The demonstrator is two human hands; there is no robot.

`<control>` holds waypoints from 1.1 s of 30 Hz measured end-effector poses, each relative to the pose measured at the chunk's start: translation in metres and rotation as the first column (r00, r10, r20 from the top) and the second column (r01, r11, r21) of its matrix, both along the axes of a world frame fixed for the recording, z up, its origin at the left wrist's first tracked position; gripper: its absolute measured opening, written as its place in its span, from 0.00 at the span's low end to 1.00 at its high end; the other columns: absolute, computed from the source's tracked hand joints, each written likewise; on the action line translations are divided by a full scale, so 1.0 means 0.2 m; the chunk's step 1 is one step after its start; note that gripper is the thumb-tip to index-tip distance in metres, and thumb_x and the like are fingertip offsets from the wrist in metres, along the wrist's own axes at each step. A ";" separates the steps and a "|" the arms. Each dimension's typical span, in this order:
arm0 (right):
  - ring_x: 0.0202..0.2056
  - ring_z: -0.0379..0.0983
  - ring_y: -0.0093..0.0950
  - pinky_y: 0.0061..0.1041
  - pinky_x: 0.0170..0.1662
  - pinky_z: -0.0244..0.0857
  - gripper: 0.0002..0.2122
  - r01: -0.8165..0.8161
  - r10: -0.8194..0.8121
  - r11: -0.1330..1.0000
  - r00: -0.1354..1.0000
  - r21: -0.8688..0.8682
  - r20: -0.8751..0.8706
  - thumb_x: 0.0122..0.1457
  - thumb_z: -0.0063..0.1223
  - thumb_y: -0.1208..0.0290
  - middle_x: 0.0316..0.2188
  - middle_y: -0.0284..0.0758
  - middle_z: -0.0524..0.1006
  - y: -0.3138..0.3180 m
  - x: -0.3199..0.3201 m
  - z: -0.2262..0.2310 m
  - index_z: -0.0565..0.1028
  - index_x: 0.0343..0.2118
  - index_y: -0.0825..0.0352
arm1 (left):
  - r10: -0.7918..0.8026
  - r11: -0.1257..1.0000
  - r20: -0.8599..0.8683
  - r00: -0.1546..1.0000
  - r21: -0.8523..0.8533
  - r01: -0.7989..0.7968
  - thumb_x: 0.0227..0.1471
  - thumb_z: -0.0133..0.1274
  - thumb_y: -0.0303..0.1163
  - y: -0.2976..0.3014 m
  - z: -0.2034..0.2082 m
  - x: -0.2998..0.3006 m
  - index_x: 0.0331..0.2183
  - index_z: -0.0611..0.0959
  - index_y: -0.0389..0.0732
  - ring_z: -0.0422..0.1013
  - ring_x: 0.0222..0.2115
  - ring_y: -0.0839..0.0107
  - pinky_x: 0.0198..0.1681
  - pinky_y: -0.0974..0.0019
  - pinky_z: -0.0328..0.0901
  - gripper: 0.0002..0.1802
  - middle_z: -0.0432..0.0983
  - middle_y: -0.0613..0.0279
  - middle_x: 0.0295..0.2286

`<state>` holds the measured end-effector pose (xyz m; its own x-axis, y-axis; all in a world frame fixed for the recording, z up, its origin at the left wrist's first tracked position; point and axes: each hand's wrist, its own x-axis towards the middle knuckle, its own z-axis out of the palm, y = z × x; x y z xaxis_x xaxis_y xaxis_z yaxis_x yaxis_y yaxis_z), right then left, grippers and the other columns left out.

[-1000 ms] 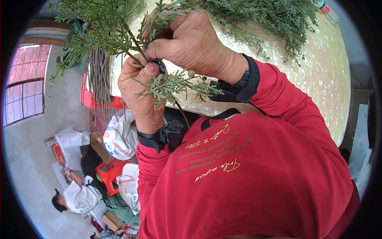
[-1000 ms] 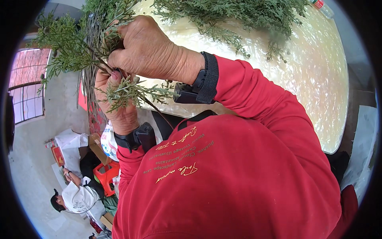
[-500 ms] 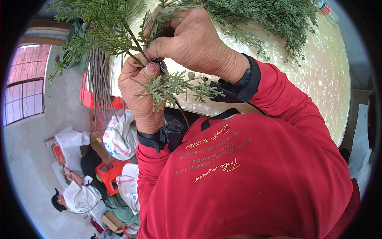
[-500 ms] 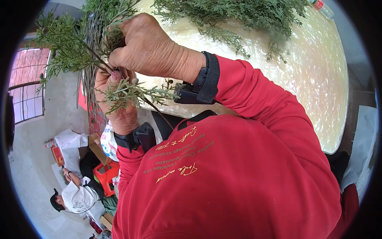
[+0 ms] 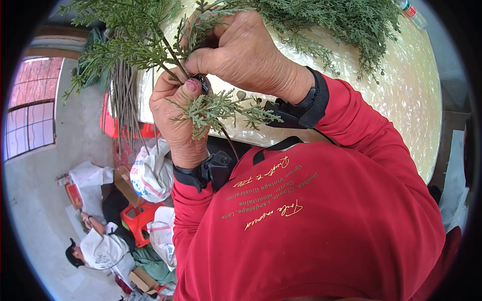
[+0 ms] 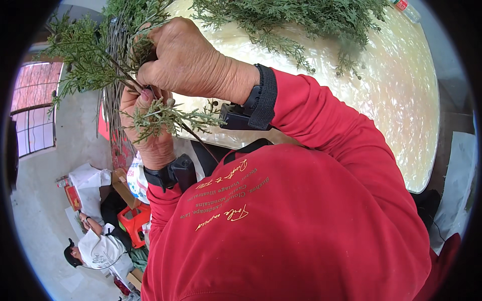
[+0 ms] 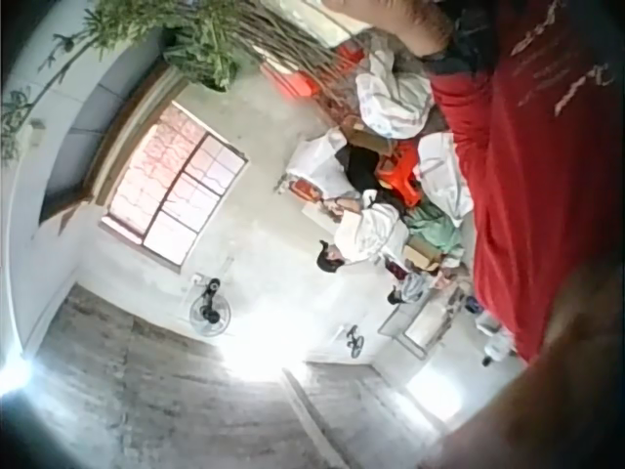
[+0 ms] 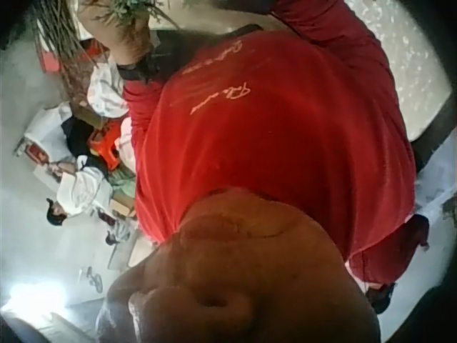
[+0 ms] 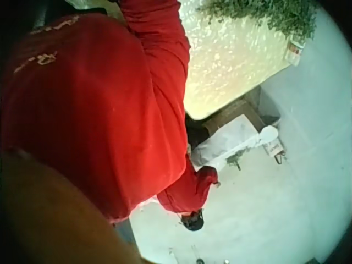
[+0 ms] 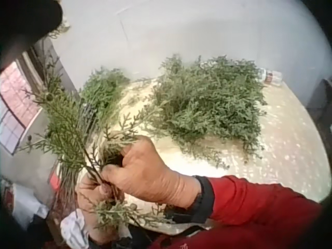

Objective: Bundling green foliage stems together at a workshop table.

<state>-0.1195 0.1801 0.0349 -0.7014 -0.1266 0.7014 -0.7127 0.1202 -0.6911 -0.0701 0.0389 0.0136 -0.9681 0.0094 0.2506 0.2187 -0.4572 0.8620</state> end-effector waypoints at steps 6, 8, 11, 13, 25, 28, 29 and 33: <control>0.19 0.69 0.30 0.22 0.23 0.63 0.06 0.075 -0.060 0.988 0.992 0.135 -0.109 0.37 0.55 0.71 0.16 0.36 0.71 0.01 0.00 -0.02 0.74 0.20 0.66 | -0.017 1.000 0.007 1.000 -0.001 0.017 0.42 0.57 0.25 0.01 0.00 0.00 0.31 0.75 0.33 0.66 0.21 0.80 0.25 0.80 0.61 0.11 0.72 0.66 0.24; 0.16 0.67 0.41 0.30 0.23 0.64 0.13 0.014 -0.014 0.999 1.000 0.030 -0.006 0.33 0.51 0.67 0.12 0.48 0.67 0.01 0.00 0.00 0.69 0.14 0.75 | -0.013 1.000 0.007 1.000 0.003 0.013 0.42 0.57 0.24 0.00 0.00 0.00 0.31 0.75 0.33 0.66 0.21 0.80 0.25 0.80 0.61 0.11 0.72 0.66 0.23; 0.19 0.69 0.30 0.22 0.23 0.63 0.07 0.120 -0.082 0.970 0.980 0.213 -0.179 0.37 0.55 0.70 0.16 0.36 0.71 0.03 -0.01 -0.04 0.74 0.20 0.66 | -0.012 1.000 0.007 1.000 0.006 0.012 0.42 0.57 0.24 0.01 0.01 0.00 0.31 0.75 0.33 0.66 0.21 0.80 0.25 0.80 0.61 0.11 0.72 0.66 0.23; 0.20 0.70 0.25 0.18 0.22 0.62 0.06 0.184 -0.104 0.938 0.958 0.294 -0.267 0.39 0.56 0.72 0.18 0.31 0.72 0.03 -0.01 -0.05 0.76 0.23 0.62 | -0.014 1.000 0.008 1.000 0.009 0.014 0.41 0.57 0.24 0.01 0.01 0.01 0.31 0.75 0.33 0.66 0.21 0.81 0.25 0.80 0.61 0.11 0.72 0.66 0.24; 0.18 0.67 0.18 0.16 0.23 0.61 0.06 0.008 -0.004 0.998 0.998 0.060 -0.057 0.39 0.56 0.76 0.17 0.32 0.72 0.02 0.02 -0.02 0.75 0.24 0.68 | 0.068 0.998 0.005 0.998 -0.010 -0.068 0.43 0.55 0.23 0.05 0.03 0.01 0.31 0.75 0.32 0.67 0.22 0.79 0.27 0.78 0.62 0.09 0.73 0.64 0.25; 0.19 0.68 0.17 0.16 0.23 0.62 0.07 0.058 -0.018 0.974 0.983 0.218 -0.180 0.40 0.56 0.77 0.18 0.32 0.73 0.03 0.01 -0.02 0.74 0.25 0.70 | 0.078 0.996 0.017 0.997 0.036 -0.078 0.44 0.54 0.23 0.06 0.05 0.02 0.30 0.74 0.32 0.67 0.22 0.77 0.27 0.77 0.63 0.08 0.73 0.63 0.25; 0.19 0.68 0.17 0.16 0.23 0.62 0.07 0.057 -0.017 0.974 0.984 0.218 -0.179 0.40 0.56 0.77 0.18 0.32 0.73 0.03 0.02 -0.01 0.74 0.25 0.70 | 0.083 0.995 0.023 0.996 0.058 -0.084 0.44 0.53 0.23 0.06 0.05 0.02 0.30 0.74 0.31 0.67 0.22 0.77 0.27 0.77 0.63 0.08 0.73 0.62 0.25; 0.19 0.68 0.17 0.16 0.24 0.63 0.07 -0.100 0.099 0.995 0.993 0.015 0.058 0.39 0.56 0.77 0.18 0.33 0.73 0.01 0.03 0.00 0.74 0.24 0.71 | -0.035 0.990 0.026 0.999 0.135 0.031 0.45 0.52 0.23 0.03 0.04 0.01 0.30 0.74 0.30 0.68 0.23 0.76 0.28 0.77 0.63 0.08 0.73 0.60 0.25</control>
